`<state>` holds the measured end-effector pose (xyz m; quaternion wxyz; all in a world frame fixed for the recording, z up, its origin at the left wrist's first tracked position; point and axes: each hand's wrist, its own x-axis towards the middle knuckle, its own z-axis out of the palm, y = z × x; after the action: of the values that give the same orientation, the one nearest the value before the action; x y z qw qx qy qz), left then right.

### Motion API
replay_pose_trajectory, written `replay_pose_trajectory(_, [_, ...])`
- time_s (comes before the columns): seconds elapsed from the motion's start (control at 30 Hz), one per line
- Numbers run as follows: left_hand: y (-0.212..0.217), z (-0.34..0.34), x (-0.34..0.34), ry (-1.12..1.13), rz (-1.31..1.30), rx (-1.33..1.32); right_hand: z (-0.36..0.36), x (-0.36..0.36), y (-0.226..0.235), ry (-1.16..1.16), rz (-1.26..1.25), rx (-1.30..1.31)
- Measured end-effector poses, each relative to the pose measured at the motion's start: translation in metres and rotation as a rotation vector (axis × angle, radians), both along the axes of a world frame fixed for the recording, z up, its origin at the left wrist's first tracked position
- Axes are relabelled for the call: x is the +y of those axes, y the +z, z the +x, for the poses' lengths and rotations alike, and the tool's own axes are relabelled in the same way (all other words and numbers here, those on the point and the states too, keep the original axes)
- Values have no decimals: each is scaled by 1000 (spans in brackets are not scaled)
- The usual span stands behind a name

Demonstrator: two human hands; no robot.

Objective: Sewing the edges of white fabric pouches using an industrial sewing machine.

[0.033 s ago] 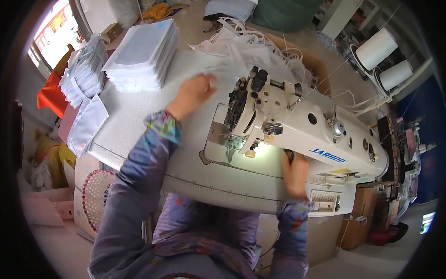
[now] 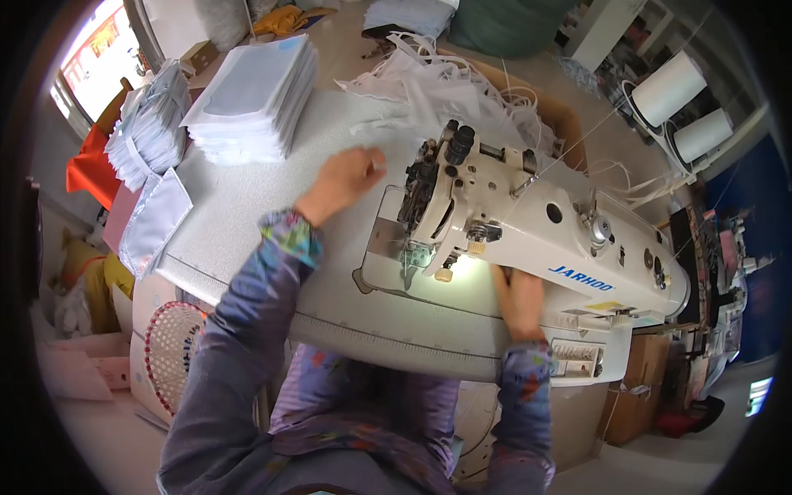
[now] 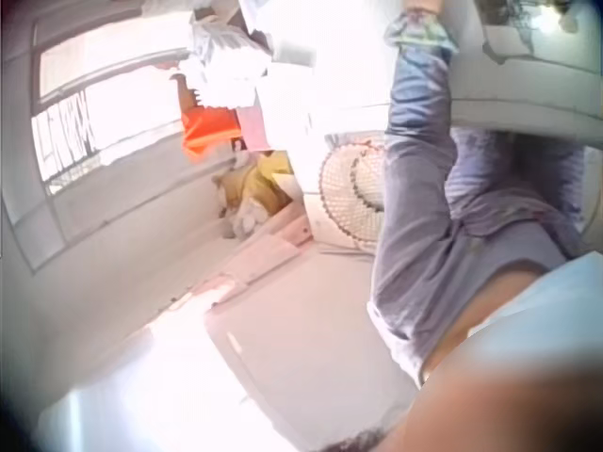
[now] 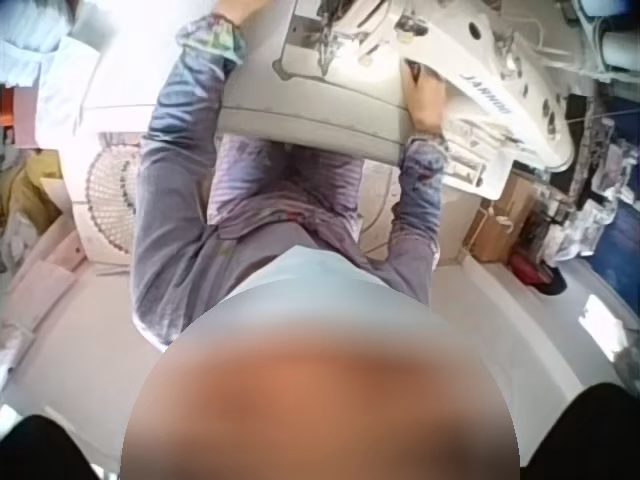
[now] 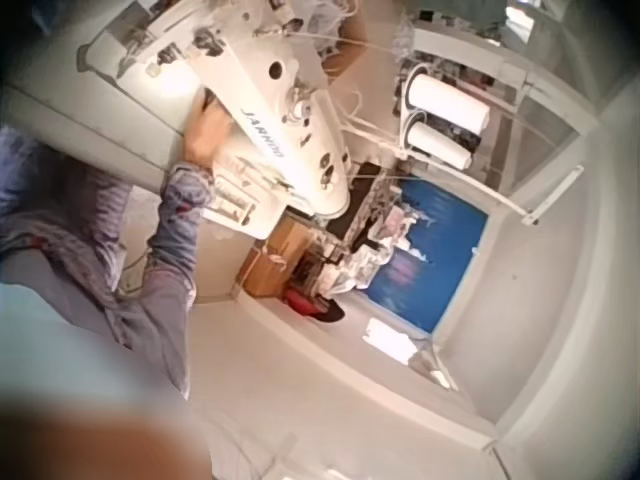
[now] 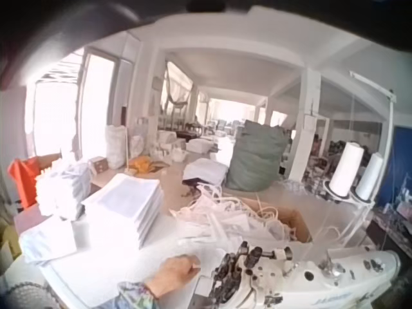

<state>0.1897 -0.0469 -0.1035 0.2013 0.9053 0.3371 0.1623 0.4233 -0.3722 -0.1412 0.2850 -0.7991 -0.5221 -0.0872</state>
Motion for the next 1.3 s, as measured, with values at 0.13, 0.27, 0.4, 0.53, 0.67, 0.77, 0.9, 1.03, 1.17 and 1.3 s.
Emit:
replay_pose_trajectory(0.13, [-28, -5, -37, 33, -102, -357, 60, 75, -32, 497, -89, -310])
replay_pose_trajectory(0.27, [-35, -4, -42, 213, -134, -639, 63, 192, -22, 785, -133, -225])
replay_pose_trajectory(0.4, [-30, -10, -38, 247, -55, -566, 61, 315, -14, 385, -182, -61])
replay_pose_trajectory(0.53, [-26, -16, -33, 220, 42, -487, 150, 350, 1, -349, -160, -192])
replay_pose_trajectory(0.67, [-22, -20, -35, 221, 64, -491, 167, 285, 3, -358, -59, -229])
replay_pose_trajectory(0.77, [-10, -29, -40, 168, 28, -542, 98, 163, 8, -93, -55, -227])
replay_pose_trajectory(0.9, [23, -71, -19, 240, 379, -636, 0, -4, 29, 82, -86, -192])
replay_pose_trajectory(1.03, [61, -143, 49, 440, 814, -443, -32, -83, 46, -135, -243, 142])
replay_pose_trajectory(1.17, [75, -172, 88, 297, 832, -186, -42, -98, 43, -227, -181, -152])
replay_pose_trajectory(1.3, [77, -188, 94, 162, 523, -60, -70, -97, 38, -181, -2, -62])
